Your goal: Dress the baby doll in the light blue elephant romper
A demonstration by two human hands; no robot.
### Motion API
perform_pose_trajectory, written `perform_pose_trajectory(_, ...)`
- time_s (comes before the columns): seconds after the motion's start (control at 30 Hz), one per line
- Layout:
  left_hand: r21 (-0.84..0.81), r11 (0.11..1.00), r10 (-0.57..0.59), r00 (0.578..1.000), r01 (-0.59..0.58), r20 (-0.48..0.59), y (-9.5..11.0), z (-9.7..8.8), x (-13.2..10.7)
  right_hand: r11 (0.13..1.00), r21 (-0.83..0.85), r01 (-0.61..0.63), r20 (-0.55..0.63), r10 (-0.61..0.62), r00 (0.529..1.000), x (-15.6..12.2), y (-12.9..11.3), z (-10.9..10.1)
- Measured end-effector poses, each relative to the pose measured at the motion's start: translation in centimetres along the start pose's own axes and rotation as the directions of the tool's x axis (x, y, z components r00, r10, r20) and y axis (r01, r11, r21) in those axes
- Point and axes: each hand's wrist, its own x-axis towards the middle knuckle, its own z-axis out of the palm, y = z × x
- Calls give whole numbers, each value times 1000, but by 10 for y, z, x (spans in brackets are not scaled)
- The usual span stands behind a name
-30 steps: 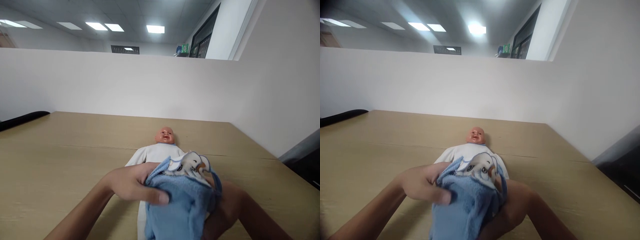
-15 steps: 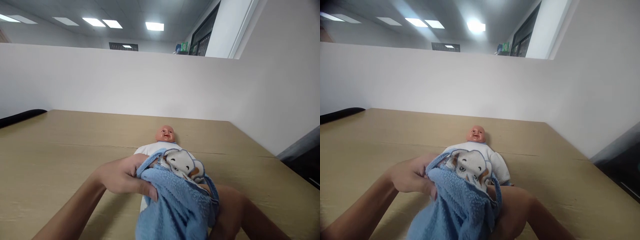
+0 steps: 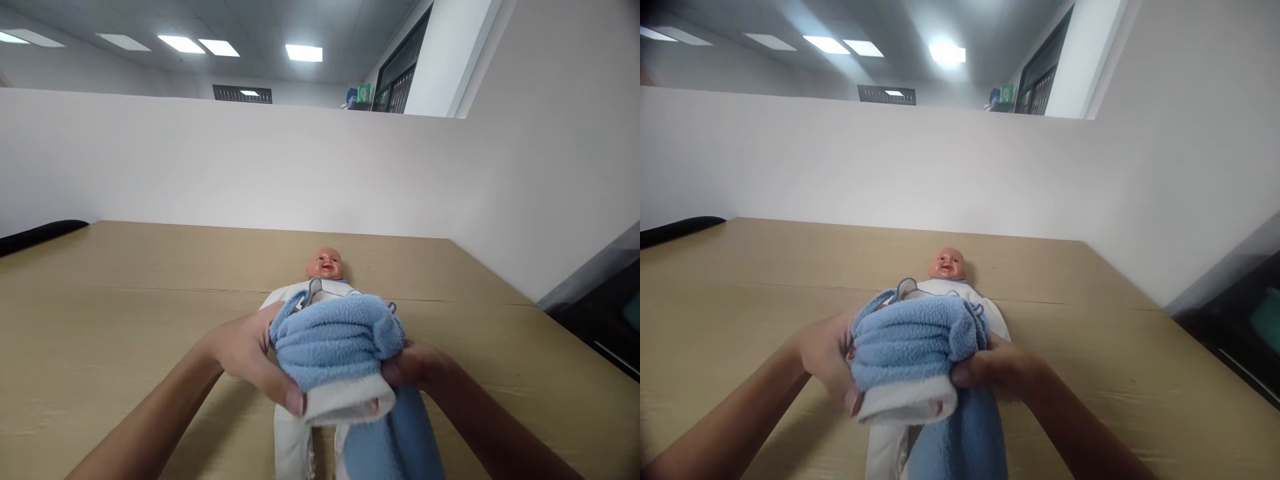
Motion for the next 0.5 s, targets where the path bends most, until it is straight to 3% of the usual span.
perform_pose_trajectory(0.07, -25, 997, 69, 996, -71, -61, -4, 2, -1, 998, 54, 26, 19, -27, 999, 3, -3, 4)
perform_pose_trajectory(0.13, 2, 992, 122, 984, -123, -131, -6, 8, -5, 995, 1, 104, 68, -104, 992, 0, -10, 12)
perform_pose_trajectory(0.27, 37, 999, 43, 943, -32, -331, -11, 38, -24, 970, -146, 193, 72, -184, 980, -15, -23, 40)
perform_pose_trajectory(0.33, -11, 1000, -31, 885, 30, -464, -18, 61, -35, 963, -205, 177, -71, -195, 978, -23, -26, 58)
perform_pose_trajectory(0.43, -80, 990, -142, 822, 118, -551, -37, 98, -47, 943, -318, 99, -344, -212, 915, -31, -23, 82)
perform_pose_trajectory(0.5, -175, 977, -208, 749, 124, -630, -49, 121, -51, 925, -379, 34, -425, -206, 881, -35, -16, 93)
